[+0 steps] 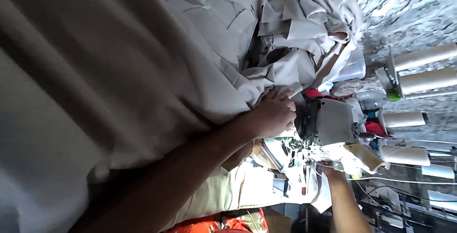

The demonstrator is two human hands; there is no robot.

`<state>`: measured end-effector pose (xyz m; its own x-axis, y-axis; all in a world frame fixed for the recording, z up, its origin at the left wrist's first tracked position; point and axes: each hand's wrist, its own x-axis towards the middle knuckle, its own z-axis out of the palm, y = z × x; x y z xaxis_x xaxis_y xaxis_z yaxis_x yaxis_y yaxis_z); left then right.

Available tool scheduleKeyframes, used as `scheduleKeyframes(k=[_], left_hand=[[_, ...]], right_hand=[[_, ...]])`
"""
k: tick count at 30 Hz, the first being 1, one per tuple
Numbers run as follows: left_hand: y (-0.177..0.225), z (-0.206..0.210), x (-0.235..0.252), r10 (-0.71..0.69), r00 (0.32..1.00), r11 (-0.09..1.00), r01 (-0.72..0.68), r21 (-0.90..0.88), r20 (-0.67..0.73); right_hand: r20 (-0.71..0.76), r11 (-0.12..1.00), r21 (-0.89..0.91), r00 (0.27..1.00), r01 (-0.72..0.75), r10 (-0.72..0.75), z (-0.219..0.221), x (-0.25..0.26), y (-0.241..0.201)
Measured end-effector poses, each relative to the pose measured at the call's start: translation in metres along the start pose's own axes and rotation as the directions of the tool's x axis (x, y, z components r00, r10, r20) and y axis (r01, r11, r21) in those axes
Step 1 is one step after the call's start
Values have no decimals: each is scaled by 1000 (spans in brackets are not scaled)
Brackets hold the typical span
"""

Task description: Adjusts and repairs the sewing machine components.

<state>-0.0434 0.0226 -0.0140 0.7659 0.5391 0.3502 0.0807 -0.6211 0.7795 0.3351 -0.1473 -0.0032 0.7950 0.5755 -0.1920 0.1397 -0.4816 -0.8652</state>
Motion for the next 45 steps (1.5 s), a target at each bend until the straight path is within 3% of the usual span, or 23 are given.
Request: scheduleKeyframes(k=[4,10,12,15,18,19,22,24,27,29,31,34,37,39,40,41,43,45], left_hand=[[3,-5,1,-27,998,1000,27,5,49],[2,-3,1,-13,999,1000,13,4,32],[3,-5,1,-22,998,1000,22,13,52],[3,-4,1,-17,999,999,16,29,49],[3,-5,1,-16,998,1000,15,22,52],[3,-5,1,-16,998,1000,15,20,53],[3,-5,1,-21,998,999,19,27,57],[4,-5,1,-21,998,999,19,37,54],[3,-3,0,-17,1000,999,17,33,23],[4,-4,0,-16,999,999,15,35,34],[5,-4,1,-16,999,999,14,39,39],[4,-2,1,7,1000,999,-7,35,15],[4,-3,0,6,1000,1000,-6,25,12],[5,-4,0,2,1000,1000,-2,20,12],[5,-4,0,-3,1000,1000,3,26,20],[6,-4,1,-9,1000,999,8,36,29],[6,-5,1,-9,999,999,7,53,35],[7,-5,0,-14,999,998,12,64,32]], right_hand=[[29,986,156,998,-55,51,10,-13,-9],[48,900,435,999,-20,-1,2,2,14],[-52,937,348,998,-19,40,4,-1,11],[-56,999,-31,998,-12,10,-11,-13,-5],[-241,995,57,968,81,-65,-35,-25,-18],[-240,991,102,969,89,-63,-44,-36,-22],[-39,999,26,999,-32,33,-75,-92,-27],[-2,986,-125,994,-109,110,-71,-133,-30],[268,981,-175,954,-87,133,-53,-179,-44],[393,994,-109,918,-17,58,-35,-199,-61],[521,989,-36,847,145,-106,-19,-208,-80],[621,842,-39,673,539,-402,12,-212,-108],[657,499,-102,435,861,-616,43,-205,-124],[694,254,-212,328,944,-641,62,-198,-131],[699,167,-300,335,939,-631,72,-197,-132],[700,133,-391,388,911,-600,80,-195,-132],[686,140,-495,485,857,-543,91,-188,-131],[684,117,-527,502,842,-529,96,-182,-131]])
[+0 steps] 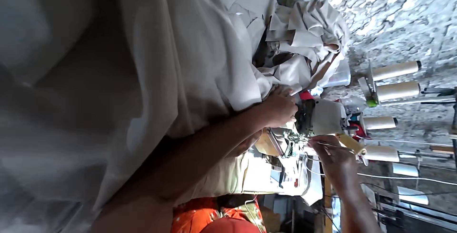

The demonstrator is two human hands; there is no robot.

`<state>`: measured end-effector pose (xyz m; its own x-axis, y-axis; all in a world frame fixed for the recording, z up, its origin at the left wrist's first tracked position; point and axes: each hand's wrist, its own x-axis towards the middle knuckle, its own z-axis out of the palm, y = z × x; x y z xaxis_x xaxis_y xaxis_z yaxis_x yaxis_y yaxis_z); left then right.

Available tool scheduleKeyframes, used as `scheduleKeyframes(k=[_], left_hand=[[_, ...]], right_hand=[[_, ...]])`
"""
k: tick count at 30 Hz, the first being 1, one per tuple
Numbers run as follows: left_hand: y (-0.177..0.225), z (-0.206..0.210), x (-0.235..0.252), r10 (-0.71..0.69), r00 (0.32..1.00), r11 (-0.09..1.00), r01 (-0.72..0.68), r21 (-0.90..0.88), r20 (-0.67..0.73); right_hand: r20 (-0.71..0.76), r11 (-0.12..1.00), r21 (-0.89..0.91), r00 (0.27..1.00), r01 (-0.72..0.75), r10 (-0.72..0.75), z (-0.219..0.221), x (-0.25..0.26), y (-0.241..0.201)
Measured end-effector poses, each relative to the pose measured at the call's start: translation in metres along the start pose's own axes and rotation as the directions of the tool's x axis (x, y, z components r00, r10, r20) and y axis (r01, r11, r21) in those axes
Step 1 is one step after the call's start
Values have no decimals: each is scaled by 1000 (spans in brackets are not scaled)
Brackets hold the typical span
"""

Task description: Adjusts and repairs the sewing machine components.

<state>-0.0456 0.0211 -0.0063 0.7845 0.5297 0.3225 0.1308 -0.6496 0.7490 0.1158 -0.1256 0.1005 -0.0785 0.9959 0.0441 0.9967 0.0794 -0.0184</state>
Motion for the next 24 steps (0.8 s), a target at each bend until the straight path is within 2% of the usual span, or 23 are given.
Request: scheduleKeyframes(k=[2,6,11,17,20,23,24], left_hand=[[1,3,-2,-4,1000,1000,4,17,-19],[3,-5,2,-28,997,999,26,28,71],[3,-6,1,-26,997,999,24,28,69],[-1,1,1,-8,1000,1000,8,7,15],[-1,13,-5,14,995,999,-10,39,-100],[1,0,0,-10,999,999,8,49,41],[0,3,-1,0,1000,999,0,48,5]], right_hand=[[48,999,-38,999,-2,4,-2,4,2],[162,998,-64,987,11,-1,-6,17,6],[252,992,-122,968,13,18,-1,28,4],[254,984,-151,966,97,-56,3,29,13],[256,984,-149,965,95,-54,2,28,12],[251,983,-146,966,107,-68,2,27,12],[241,983,-142,967,120,-83,3,25,13]])
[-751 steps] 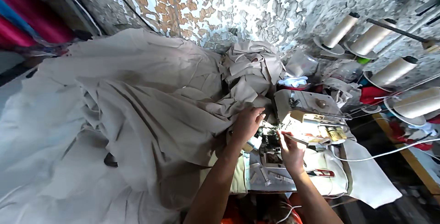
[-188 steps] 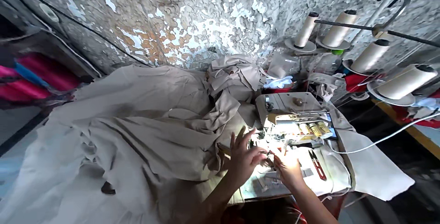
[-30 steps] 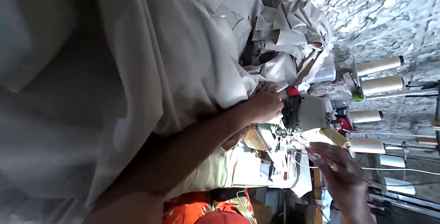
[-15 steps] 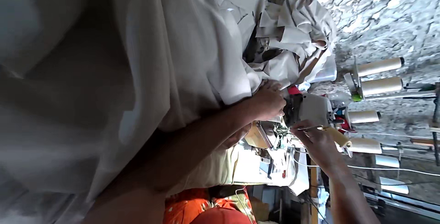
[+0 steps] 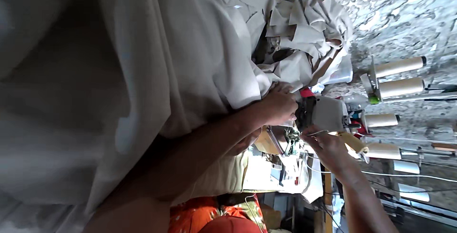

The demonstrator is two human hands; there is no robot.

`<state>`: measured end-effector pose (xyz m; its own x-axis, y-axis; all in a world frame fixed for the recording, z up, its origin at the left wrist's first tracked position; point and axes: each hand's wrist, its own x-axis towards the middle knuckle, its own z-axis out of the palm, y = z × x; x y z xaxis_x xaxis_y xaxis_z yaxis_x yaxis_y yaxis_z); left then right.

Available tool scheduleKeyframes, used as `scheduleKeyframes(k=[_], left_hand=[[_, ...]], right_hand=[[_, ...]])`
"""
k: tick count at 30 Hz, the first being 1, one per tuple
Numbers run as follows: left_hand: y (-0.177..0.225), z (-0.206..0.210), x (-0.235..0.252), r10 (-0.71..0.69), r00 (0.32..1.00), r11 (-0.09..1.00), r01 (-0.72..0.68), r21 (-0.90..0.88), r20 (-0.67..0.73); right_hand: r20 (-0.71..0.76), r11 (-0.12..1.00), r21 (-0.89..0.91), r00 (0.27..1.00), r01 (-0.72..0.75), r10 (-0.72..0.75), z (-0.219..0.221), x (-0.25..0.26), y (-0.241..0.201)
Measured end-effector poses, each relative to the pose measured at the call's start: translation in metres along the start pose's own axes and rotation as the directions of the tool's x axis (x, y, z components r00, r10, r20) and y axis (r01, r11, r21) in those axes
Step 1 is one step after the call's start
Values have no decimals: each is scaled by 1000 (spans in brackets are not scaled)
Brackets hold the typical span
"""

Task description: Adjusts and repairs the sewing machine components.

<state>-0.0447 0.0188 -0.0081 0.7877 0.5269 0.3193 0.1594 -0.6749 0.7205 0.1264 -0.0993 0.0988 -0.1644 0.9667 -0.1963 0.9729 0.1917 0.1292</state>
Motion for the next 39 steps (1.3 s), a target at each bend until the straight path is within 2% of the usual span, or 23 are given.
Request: scheduleKeyframes(k=[2,7,12,16,19,23,34,39], left_hand=[[0,10,-6,14,994,1000,-14,2,-107],[1,-8,2,-26,998,999,28,-31,48],[-1,10,-6,19,995,1000,-19,-1,-93],[-1,-5,2,-13,999,999,15,-40,45],[-3,7,-3,13,998,1000,-15,-18,-68],[-1,-4,3,-21,999,998,23,-54,30],[-2,-3,4,-22,999,998,24,-58,28],[-1,-5,4,-32,999,998,34,-55,44]], right_hand=[[-21,1000,4,999,24,-24,0,-3,-1],[-28,998,64,1000,-11,12,-2,-5,-1],[-20,999,47,1000,1,0,1,-4,1],[-8,1000,15,1000,-4,4,4,-4,0],[-6,1000,14,1000,-3,3,3,-5,-2],[-10,997,69,1000,-24,25,4,-5,4],[-5,999,47,1000,-5,5,3,-6,2],[7,993,112,999,-35,34,3,-5,4]])
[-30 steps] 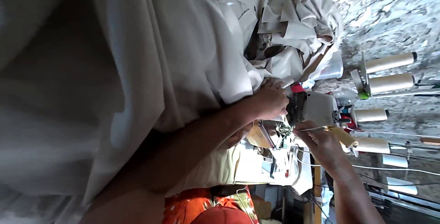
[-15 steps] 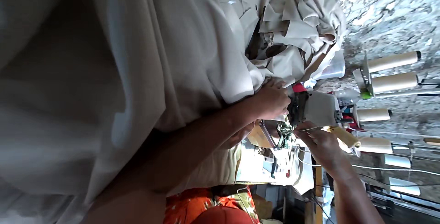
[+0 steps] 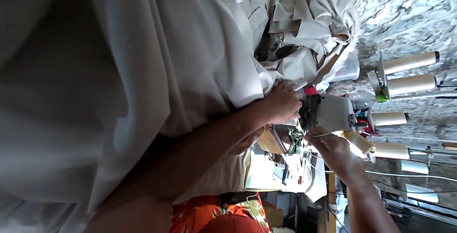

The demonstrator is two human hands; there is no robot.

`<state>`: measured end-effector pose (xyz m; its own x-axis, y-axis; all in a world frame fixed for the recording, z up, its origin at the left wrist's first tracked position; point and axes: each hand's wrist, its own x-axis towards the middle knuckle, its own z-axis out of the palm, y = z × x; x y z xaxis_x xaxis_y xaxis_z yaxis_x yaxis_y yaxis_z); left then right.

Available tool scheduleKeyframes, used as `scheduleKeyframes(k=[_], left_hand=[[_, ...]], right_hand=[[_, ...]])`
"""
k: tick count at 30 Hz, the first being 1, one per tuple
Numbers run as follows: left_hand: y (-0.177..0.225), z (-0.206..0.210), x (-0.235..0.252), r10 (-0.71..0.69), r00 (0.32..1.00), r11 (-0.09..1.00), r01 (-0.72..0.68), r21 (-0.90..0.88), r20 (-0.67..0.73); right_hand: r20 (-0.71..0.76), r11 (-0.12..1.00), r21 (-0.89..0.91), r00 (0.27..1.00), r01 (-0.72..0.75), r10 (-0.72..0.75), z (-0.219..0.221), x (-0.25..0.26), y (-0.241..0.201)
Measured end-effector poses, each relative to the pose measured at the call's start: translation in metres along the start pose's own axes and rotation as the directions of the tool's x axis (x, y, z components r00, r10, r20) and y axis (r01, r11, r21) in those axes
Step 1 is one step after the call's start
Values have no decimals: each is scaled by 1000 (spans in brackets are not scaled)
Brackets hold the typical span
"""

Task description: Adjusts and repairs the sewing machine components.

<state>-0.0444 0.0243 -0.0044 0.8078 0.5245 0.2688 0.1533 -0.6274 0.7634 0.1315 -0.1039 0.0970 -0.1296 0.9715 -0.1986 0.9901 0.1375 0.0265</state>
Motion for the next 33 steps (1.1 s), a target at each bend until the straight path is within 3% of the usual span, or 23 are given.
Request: scheduleKeyframes(k=[9,16,26,30,33], left_hand=[[2,-1,-1,-15,1000,1000,15,-3,7],[1,-1,-2,9,1000,1000,-10,-17,-9],[-1,2,-2,23,999,1000,-23,2,-31],[-2,2,-2,46,997,999,-46,-7,-54],[-3,2,-2,49,997,998,-50,-24,-54]], right_hand=[[61,999,-22,998,-27,29,-2,0,0],[36,996,89,999,-14,11,3,-2,0],[-173,962,274,984,3,46,5,-15,8],[-257,941,327,966,84,3,2,-32,2],[-264,883,459,964,100,28,2,-54,-1]])
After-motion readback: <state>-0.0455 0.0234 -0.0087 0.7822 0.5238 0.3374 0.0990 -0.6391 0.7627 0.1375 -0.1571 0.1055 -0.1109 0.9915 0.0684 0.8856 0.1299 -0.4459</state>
